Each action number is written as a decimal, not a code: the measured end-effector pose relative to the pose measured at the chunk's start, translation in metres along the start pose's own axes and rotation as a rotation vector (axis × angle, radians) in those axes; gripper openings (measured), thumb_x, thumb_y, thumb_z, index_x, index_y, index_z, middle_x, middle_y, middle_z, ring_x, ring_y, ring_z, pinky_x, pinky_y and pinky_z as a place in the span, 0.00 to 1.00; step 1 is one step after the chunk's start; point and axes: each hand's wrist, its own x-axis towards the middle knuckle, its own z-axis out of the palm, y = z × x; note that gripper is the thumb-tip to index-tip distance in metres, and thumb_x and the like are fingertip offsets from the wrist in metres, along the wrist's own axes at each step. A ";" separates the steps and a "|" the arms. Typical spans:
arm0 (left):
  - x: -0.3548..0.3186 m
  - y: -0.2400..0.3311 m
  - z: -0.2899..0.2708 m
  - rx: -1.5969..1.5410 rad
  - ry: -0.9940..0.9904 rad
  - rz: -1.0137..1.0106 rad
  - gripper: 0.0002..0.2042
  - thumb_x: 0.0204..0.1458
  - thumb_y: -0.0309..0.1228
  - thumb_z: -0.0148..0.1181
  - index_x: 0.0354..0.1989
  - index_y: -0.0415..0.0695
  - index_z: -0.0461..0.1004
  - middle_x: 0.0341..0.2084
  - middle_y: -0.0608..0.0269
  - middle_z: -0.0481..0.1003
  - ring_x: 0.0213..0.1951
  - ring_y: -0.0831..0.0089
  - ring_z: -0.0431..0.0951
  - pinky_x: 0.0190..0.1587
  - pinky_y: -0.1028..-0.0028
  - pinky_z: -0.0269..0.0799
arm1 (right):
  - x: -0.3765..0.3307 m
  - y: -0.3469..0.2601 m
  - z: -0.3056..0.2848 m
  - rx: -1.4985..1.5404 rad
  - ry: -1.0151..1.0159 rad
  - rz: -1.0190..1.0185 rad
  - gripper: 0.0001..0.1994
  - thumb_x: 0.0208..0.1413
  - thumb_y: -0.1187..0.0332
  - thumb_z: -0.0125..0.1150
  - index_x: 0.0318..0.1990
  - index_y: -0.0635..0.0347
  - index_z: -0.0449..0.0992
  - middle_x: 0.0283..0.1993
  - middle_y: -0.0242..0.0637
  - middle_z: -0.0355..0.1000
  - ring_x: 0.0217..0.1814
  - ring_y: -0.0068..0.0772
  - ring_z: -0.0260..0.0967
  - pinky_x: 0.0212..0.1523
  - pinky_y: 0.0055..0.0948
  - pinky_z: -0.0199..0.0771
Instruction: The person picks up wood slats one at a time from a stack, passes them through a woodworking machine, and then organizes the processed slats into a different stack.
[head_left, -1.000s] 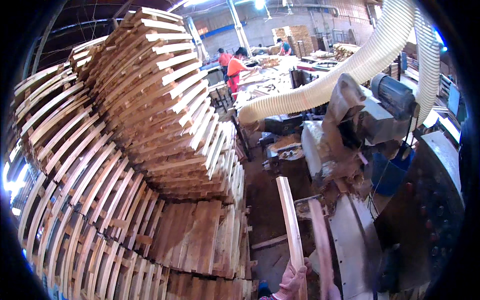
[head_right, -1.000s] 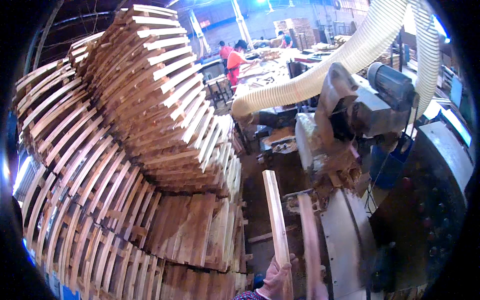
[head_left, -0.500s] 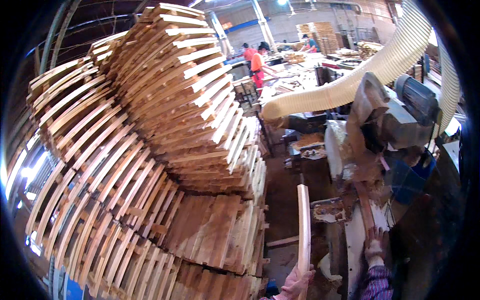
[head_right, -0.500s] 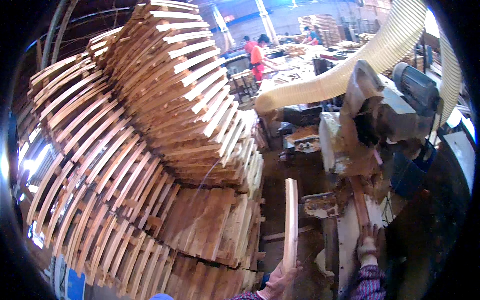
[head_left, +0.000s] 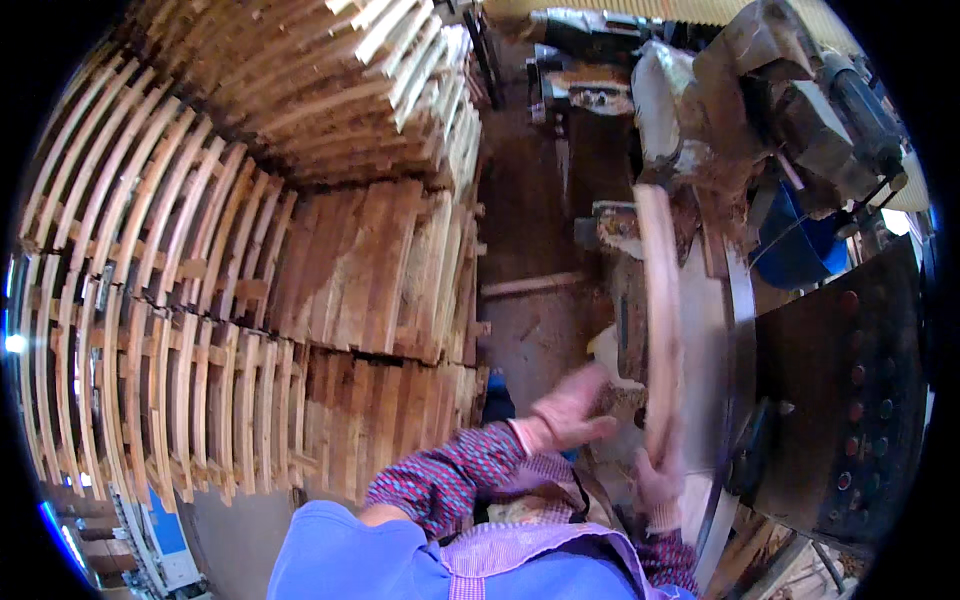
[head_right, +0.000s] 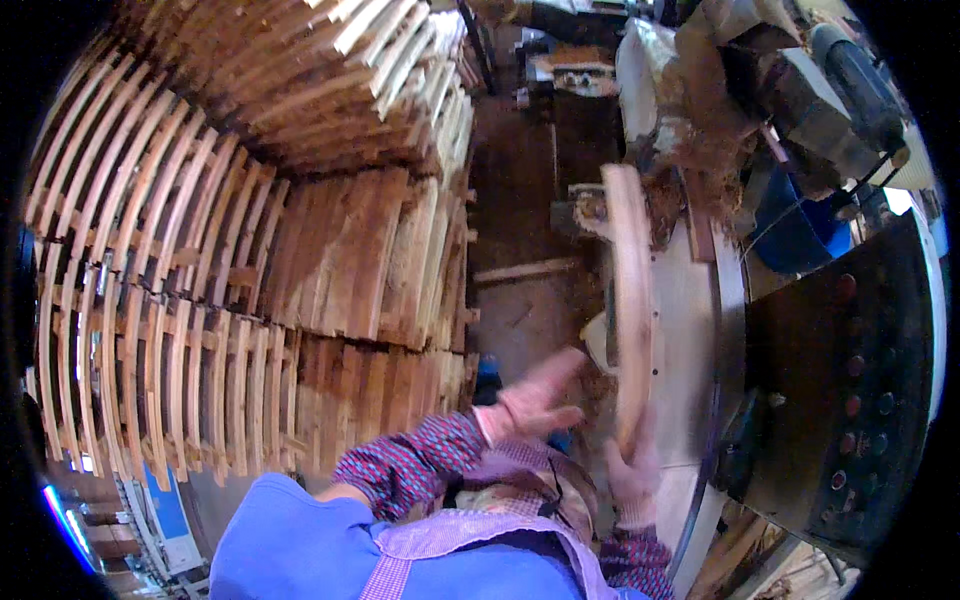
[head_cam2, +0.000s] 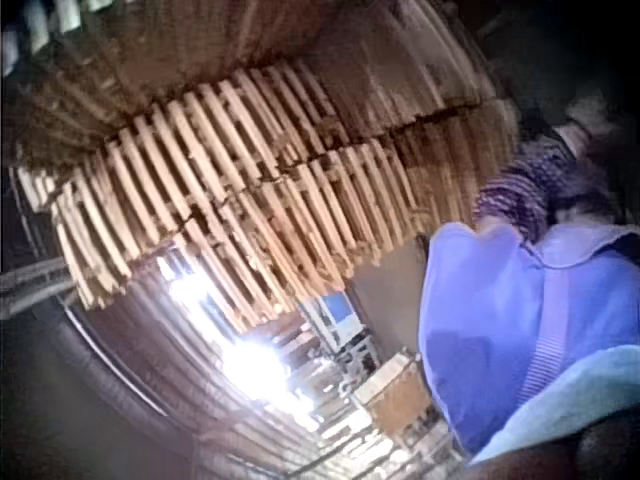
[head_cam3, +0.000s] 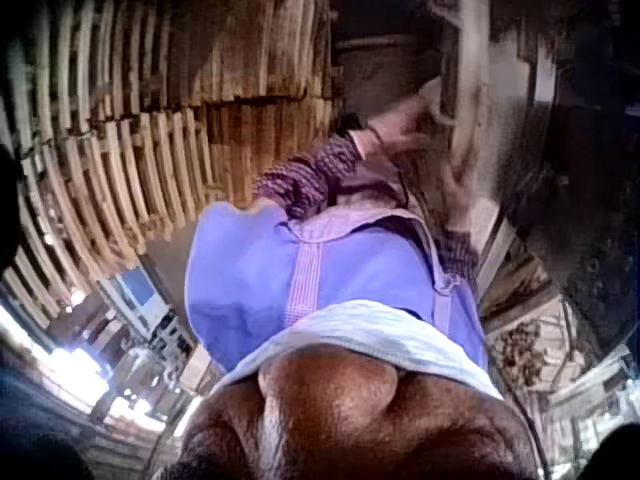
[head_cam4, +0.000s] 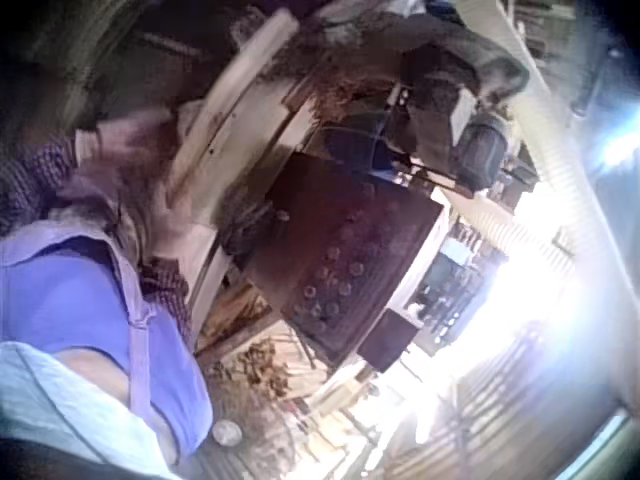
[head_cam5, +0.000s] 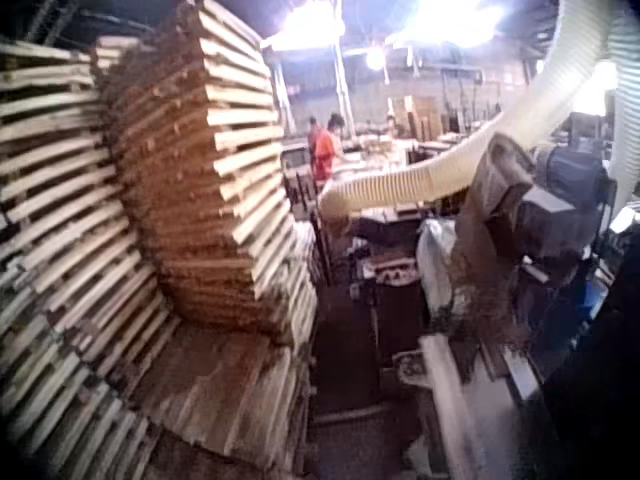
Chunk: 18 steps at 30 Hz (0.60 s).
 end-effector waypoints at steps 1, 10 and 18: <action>0.010 -0.022 -0.007 0.340 0.063 0.023 0.42 0.46 0.49 0.63 0.65 0.38 0.56 0.62 0.43 0.60 0.64 0.50 0.59 0.66 0.60 0.56 | -0.019 0.011 -0.014 -0.127 0.089 0.036 0.39 0.51 0.66 0.61 0.70 0.63 0.50 0.61 0.57 0.65 0.63 0.50 0.64 0.59 0.38 0.65; -0.037 -0.268 -0.242 1.209 0.374 -1.216 0.49 0.49 0.62 0.49 0.72 0.42 0.40 0.72 0.49 0.42 0.72 0.50 0.40 0.70 0.51 0.36 | -0.013 0.086 -0.051 -0.884 0.319 -0.169 0.32 0.58 0.63 0.54 0.68 0.66 0.55 0.69 0.58 0.53 0.71 0.60 0.50 0.71 0.46 0.47; -0.017 -0.295 -0.276 1.115 0.395 -1.195 0.49 0.46 0.47 0.63 0.71 0.40 0.40 0.65 0.47 0.56 0.66 0.50 0.56 0.65 0.50 0.51 | 0.262 0.025 -0.099 -1.237 0.499 -0.359 0.25 0.65 0.58 0.46 0.65 0.60 0.61 0.71 0.48 0.54 0.71 0.54 0.49 0.70 0.45 0.48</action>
